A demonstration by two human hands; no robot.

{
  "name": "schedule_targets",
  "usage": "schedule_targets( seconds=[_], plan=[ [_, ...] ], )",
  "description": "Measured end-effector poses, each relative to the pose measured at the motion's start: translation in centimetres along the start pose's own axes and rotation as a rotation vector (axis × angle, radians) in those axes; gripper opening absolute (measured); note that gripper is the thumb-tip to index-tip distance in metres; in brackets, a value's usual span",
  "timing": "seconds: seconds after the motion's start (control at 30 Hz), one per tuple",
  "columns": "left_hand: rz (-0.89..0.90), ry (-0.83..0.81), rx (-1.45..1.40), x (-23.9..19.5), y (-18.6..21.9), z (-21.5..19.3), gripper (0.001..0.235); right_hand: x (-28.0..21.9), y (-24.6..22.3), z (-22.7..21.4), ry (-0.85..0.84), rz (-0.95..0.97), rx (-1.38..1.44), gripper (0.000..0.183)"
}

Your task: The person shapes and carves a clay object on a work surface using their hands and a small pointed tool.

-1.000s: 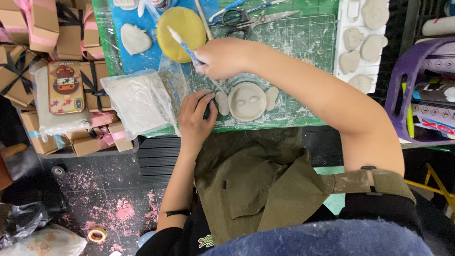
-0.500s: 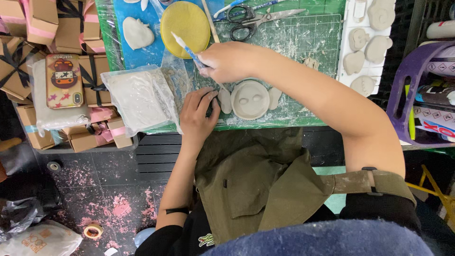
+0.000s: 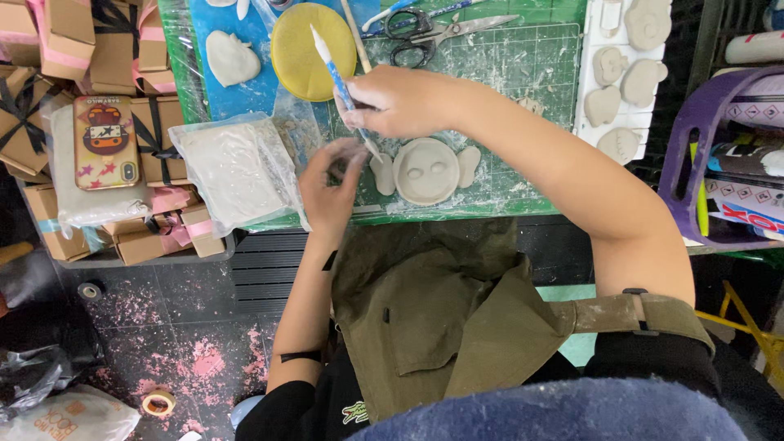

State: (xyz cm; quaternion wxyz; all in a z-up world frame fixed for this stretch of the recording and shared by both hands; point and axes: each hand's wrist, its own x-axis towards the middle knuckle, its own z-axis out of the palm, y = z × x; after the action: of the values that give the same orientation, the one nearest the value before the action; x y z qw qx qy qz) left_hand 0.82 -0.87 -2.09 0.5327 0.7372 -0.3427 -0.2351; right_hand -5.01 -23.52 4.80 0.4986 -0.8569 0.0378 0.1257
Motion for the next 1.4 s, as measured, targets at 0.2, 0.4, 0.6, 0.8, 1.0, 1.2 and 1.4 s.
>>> schedule_targets(
  seconds=[0.2,0.4,0.6,0.8,1.0,1.2,1.4],
  plan=[
    [0.115,0.055,0.139,0.6,0.6,-0.4,0.024,-0.8,-0.5,-0.9,0.054,0.050,-0.100,0.019],
    [0.215,0.051,0.260,0.7,1.8,-0.2,0.023,-0.2,-0.8,0.6,-0.011,0.103,-0.195,0.017],
    [0.205,0.053,0.217,0.6,1.6,-0.2,0.021,-0.1,-1.1,-0.1,-0.009,0.145,-0.226,0.016],
    [0.282,0.031,0.166,-0.9,1.6,-1.0,0.020,-2.6,0.0,-1.6,0.230,-0.018,-0.229,0.016],
    [0.237,0.063,0.151,-1.0,1.1,-0.9,0.019,-10.7,1.6,-2.2,0.495,-0.076,-0.206,0.012],
    [0.290,0.088,0.199,-0.8,1.2,-0.7,0.017,-16.8,5.4,1.8,0.744,0.135,0.171,0.011],
    [0.336,0.102,0.295,-1.1,1.2,-0.5,0.006,-15.8,8.1,8.5,0.982,0.097,0.535,0.016]
  ],
)
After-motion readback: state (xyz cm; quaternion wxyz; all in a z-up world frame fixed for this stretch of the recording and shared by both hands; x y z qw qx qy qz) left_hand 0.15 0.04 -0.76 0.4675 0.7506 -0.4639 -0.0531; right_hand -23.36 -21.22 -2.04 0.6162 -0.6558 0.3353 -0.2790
